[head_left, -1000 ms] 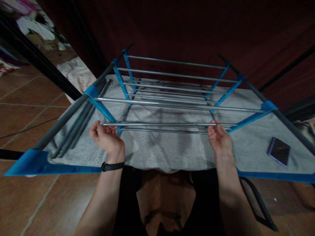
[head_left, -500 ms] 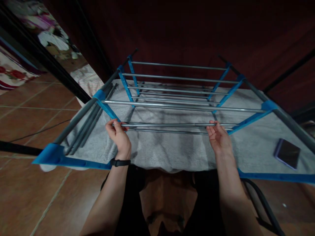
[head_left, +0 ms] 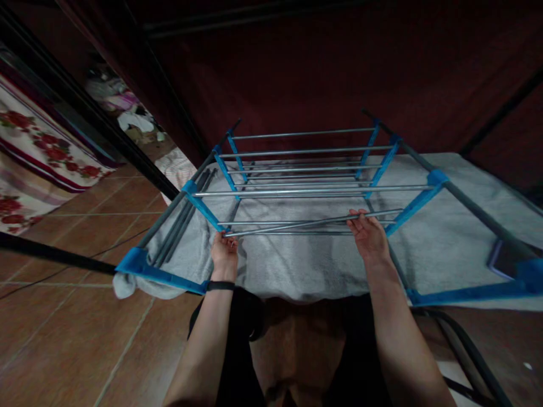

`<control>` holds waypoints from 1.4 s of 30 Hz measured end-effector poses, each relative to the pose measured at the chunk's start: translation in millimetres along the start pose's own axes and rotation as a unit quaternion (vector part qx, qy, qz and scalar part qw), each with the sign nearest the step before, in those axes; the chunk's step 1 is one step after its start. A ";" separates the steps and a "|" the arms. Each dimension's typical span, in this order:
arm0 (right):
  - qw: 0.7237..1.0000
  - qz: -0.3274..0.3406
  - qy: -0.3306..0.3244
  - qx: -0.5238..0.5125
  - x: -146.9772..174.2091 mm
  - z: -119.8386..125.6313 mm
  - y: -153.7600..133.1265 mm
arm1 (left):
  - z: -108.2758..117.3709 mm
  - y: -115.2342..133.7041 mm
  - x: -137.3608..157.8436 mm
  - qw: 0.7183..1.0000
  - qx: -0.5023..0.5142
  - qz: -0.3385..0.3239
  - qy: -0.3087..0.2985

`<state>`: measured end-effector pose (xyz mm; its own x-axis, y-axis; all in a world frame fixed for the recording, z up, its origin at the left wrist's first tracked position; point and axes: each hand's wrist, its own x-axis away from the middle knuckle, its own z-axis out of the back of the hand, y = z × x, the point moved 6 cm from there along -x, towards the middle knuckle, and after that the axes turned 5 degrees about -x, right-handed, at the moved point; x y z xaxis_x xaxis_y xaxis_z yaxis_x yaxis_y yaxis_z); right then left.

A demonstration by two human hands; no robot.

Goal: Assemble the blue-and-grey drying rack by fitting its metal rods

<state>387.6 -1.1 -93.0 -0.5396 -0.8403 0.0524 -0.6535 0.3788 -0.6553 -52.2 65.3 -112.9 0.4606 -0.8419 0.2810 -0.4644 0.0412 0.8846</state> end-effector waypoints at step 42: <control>0.997 0.001 0.061 0.037 15.7 21.6 -6.7 | -65.7 23.4 55.1 0.922 -0.247 -0.206 -0.213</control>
<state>395.0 -25.2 -104.0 -0.6043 -0.7846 0.1384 -0.6131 0.3470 -0.7097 12.0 55.3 -52.3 0.1324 -0.9717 -0.1958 0.1335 -0.1783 0.9749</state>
